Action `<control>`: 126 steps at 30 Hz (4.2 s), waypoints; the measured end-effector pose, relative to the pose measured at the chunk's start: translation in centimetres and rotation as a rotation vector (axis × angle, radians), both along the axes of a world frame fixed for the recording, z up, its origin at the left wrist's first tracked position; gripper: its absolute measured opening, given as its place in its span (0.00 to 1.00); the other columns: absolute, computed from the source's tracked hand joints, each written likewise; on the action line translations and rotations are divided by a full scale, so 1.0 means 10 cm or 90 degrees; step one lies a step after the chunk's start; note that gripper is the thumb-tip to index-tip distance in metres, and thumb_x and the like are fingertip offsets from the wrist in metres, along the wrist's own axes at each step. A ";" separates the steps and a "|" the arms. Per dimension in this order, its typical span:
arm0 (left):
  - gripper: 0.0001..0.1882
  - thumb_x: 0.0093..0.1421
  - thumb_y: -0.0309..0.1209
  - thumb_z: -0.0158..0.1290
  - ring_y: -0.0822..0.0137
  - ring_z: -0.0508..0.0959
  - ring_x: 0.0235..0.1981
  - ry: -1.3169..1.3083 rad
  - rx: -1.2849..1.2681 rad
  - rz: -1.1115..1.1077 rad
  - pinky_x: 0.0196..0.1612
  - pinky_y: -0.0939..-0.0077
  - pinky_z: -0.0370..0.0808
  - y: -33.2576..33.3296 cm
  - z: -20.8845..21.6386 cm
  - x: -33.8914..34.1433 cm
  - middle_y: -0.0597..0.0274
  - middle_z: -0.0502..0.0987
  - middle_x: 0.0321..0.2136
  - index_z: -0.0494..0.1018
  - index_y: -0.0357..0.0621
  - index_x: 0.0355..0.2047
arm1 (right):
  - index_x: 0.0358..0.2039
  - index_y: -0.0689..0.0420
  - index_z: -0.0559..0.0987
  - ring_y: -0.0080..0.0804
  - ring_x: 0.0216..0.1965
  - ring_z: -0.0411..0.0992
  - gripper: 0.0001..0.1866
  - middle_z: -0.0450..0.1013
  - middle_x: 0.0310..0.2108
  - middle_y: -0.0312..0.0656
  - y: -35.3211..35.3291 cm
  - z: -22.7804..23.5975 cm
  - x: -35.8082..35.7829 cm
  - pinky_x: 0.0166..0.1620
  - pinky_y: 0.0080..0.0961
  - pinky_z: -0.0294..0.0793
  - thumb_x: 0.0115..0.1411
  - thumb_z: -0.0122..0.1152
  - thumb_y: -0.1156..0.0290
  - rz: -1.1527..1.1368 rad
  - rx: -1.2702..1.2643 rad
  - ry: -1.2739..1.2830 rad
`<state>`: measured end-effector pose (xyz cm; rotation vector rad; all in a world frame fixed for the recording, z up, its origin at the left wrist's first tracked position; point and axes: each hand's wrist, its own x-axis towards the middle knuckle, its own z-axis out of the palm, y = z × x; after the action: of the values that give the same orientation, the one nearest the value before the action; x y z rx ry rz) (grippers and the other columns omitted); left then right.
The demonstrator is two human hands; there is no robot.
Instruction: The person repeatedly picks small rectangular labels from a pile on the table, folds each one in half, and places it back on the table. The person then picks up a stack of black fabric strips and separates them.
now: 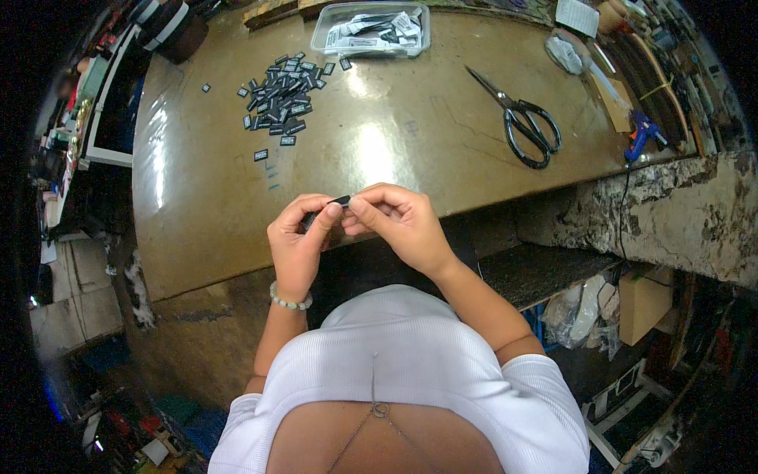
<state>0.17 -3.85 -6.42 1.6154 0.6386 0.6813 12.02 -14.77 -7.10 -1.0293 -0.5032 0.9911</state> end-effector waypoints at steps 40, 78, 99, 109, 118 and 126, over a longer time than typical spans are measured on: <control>0.30 0.64 0.26 0.48 0.77 0.75 0.35 -0.028 -0.195 -0.154 0.34 0.86 0.71 0.31 0.28 -0.18 0.58 0.76 0.35 0.49 0.41 0.64 | 0.31 0.61 0.82 0.24 0.29 0.72 0.09 0.75 0.30 0.41 0.55 0.36 0.31 0.32 0.22 0.72 0.56 0.64 0.67 0.178 -0.077 -0.422; 0.29 0.69 0.39 0.36 0.54 0.65 0.59 -0.281 -0.495 -0.238 0.61 0.62 0.63 0.20 0.07 0.05 0.42 0.65 0.56 0.47 0.37 0.64 | 0.34 0.67 0.79 0.18 0.22 0.71 0.10 0.75 0.25 0.38 0.26 0.16 0.09 0.26 0.15 0.72 0.59 0.61 0.70 0.197 -0.114 -0.079; 0.11 0.66 0.32 0.47 0.78 0.69 0.29 -0.203 -0.406 -0.137 0.30 0.85 0.68 0.26 0.15 -0.07 0.66 0.69 0.30 0.68 0.38 0.43 | 0.42 0.68 0.77 0.27 0.42 0.73 0.11 0.75 0.42 0.44 0.21 0.20 0.09 0.47 0.21 0.75 0.59 0.57 0.81 0.068 0.065 -0.047; 0.09 0.51 0.18 0.60 0.79 0.72 0.29 -0.129 0.056 -0.031 0.29 0.89 0.67 0.16 0.32 -0.10 0.63 0.76 0.31 0.78 0.36 0.34 | 0.43 0.65 0.78 0.26 0.43 0.72 0.12 0.73 0.43 0.44 0.13 0.32 0.10 0.46 0.20 0.75 0.58 0.58 0.81 0.061 0.068 -0.216; 0.12 0.46 0.18 0.64 0.76 0.75 0.27 -0.144 0.206 -0.021 0.27 0.87 0.70 0.09 0.41 -0.14 0.59 0.78 0.30 0.79 0.37 0.33 | 0.43 0.65 0.78 0.31 0.40 0.75 0.15 0.74 0.41 0.47 0.08 0.40 0.08 0.42 0.23 0.77 0.53 0.64 0.80 0.002 0.156 -0.404; 0.16 0.43 0.20 0.67 0.84 0.69 0.22 -0.123 0.161 -0.053 0.22 0.91 0.65 0.08 0.46 -0.19 0.62 0.77 0.32 0.80 0.39 0.36 | 0.38 0.64 0.80 0.34 0.35 0.76 0.13 0.77 0.36 0.47 0.09 0.37 0.11 0.37 0.24 0.76 0.50 0.66 0.80 -0.062 0.205 -0.548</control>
<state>-1.73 -3.07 -1.82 1.7706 0.3518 0.8710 13.15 -13.91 -3.38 -1.1421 -1.2580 0.3164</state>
